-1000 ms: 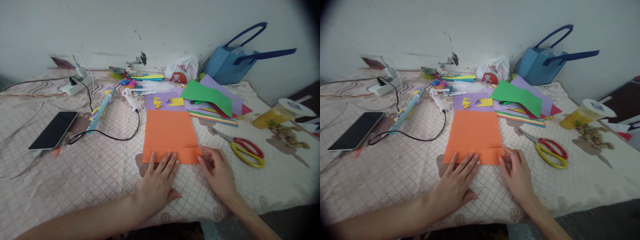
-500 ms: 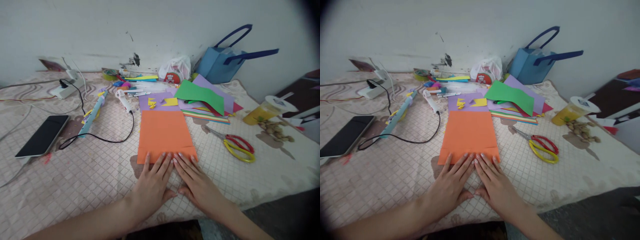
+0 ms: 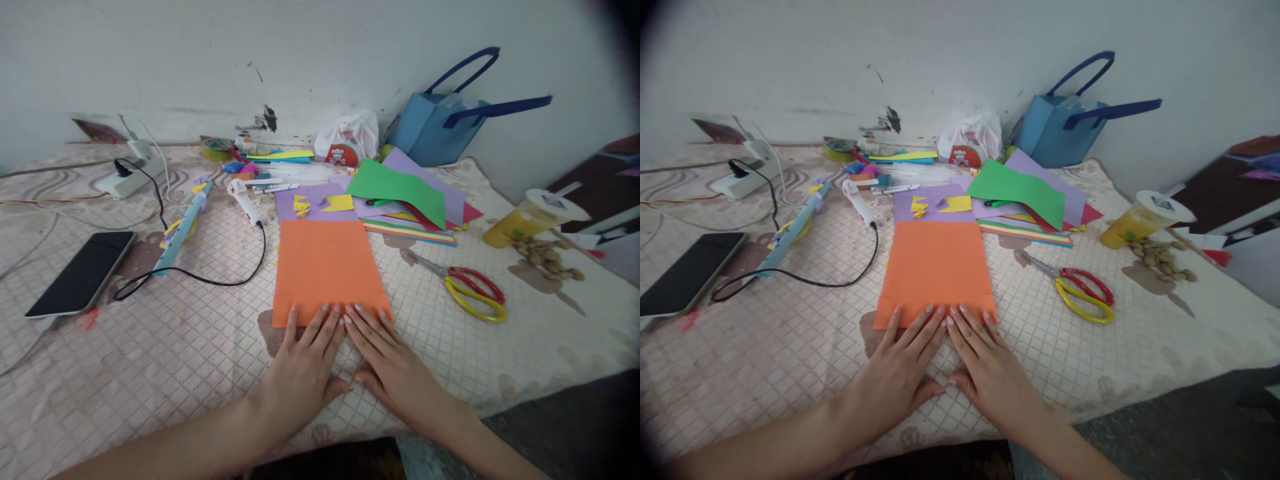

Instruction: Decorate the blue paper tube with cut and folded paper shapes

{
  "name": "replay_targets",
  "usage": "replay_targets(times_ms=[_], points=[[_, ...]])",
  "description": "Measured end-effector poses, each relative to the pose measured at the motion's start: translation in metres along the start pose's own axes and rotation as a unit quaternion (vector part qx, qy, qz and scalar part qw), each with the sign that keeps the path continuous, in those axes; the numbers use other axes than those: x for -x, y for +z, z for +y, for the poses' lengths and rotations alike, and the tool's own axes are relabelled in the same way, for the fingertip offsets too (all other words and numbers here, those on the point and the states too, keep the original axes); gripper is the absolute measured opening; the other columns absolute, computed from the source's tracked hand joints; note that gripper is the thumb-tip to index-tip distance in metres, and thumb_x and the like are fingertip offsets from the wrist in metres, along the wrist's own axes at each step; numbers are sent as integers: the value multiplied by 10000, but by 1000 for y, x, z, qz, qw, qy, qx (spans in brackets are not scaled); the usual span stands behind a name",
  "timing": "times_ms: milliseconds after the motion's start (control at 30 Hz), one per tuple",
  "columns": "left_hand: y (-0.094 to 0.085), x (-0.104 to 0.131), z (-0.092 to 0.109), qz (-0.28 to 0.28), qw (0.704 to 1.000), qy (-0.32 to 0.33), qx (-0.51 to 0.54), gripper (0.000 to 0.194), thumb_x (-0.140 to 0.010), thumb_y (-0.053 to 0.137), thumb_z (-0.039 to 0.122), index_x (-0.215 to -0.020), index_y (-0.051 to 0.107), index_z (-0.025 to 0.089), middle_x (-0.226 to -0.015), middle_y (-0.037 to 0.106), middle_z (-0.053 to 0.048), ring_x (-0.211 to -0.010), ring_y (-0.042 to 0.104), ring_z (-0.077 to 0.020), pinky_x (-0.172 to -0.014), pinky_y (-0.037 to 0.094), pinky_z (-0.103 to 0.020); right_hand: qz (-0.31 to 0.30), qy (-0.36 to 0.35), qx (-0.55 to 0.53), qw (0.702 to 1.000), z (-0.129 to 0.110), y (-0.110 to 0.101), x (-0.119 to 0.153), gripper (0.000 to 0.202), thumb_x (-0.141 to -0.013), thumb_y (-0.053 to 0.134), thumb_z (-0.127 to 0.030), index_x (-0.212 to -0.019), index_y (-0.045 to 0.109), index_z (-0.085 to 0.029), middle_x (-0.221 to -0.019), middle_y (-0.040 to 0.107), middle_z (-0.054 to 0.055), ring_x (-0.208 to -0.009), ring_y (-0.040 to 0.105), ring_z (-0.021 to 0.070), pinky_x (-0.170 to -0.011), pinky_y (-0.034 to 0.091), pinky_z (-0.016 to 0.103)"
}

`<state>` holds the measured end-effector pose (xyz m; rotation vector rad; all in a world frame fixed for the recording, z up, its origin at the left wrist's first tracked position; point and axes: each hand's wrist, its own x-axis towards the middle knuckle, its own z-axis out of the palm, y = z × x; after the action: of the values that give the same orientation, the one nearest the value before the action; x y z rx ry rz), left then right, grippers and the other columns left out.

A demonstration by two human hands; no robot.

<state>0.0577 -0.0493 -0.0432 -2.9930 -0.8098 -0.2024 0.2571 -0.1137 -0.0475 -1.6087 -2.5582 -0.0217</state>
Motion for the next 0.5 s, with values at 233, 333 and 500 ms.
replay_targets(times_ms=[233, 333, 500], points=[[1, 1, 1, -11, 1000, -5, -6, 690, -922, 216, 565, -1467, 200, 143, -1554, 134, -95, -1426, 129, -272, -1102, 196, -597, 2, 6, -4, 1000, -1, 1, 0, 662, -926, 425, -327, -1482, 132, -118, -1535, 213, 98, -1425, 115, 250, -1112, 282, 519], [1, 1, 1, -11, 1000, -5, -8, 695, -918, 216, 574, -1465, 209, 145, -1554, 138, -97, -1425, 135, -271, -1106, 199, -585, 1, 8, -5, 1000, 0, 1, 0, 671, -924, 430, -341, -1484, 130, -123, -1537, 209, 95, -1424, 120, 250, -1114, 280, 512], [0, 0, 1, -9, 1000, -4, -10, 705, -912, 230, 584, -1462, 221, 143, -1553, 143, -102, -1423, 147, -271, -1110, 195, -579, -1, 7, 0, 1000, 0, 2, 1, 675, -926, 422, -352, -1485, 120, -125, -1538, 206, 92, -1424, 125, 252, -1114, 280, 511]])
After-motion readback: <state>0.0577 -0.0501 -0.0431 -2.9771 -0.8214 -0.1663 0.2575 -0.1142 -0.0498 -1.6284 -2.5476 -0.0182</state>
